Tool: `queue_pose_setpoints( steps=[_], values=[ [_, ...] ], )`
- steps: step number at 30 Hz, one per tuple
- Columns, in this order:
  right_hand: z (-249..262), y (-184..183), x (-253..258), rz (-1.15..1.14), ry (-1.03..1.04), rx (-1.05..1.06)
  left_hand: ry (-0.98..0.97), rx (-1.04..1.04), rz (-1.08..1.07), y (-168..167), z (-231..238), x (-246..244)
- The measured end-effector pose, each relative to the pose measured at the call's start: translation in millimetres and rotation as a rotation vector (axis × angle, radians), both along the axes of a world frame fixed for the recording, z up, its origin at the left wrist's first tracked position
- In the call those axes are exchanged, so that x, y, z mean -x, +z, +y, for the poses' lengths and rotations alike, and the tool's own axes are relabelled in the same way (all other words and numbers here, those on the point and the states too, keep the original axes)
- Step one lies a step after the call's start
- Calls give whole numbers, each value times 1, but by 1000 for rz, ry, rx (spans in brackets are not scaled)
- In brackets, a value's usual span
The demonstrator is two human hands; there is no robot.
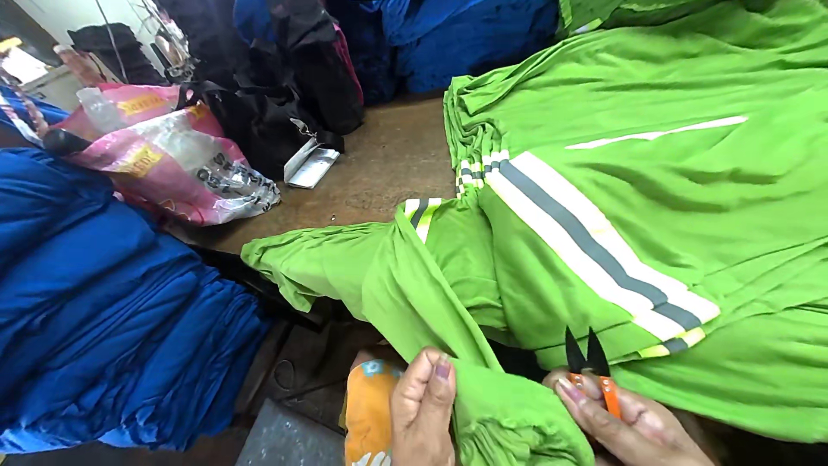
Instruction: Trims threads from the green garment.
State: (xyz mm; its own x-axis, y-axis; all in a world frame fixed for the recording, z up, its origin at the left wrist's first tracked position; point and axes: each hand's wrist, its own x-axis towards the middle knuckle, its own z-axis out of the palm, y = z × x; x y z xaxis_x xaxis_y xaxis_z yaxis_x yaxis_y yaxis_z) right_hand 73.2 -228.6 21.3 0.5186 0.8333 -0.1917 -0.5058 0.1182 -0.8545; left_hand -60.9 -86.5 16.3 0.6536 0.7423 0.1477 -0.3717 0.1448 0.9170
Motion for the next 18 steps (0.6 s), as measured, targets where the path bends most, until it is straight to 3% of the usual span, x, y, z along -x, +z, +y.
queue_pose_setpoints(
  steps=[3, 9, 13, 18],
  values=[
    [0, -1, -1, -47, 2, 69, -168, 149, -29, -3, 4, -1],
    [-11, -10, -10, -410, -38, 17, -271, 130, -63, 2, 10, 3],
    [-20, 2, -24, -590, 75, -122, -262, 22, -5, 3, 8, 5],
    [-19, 13, -22, -933, 112, -32, -355, -212, 114, 18, -2, 9]
  ],
)
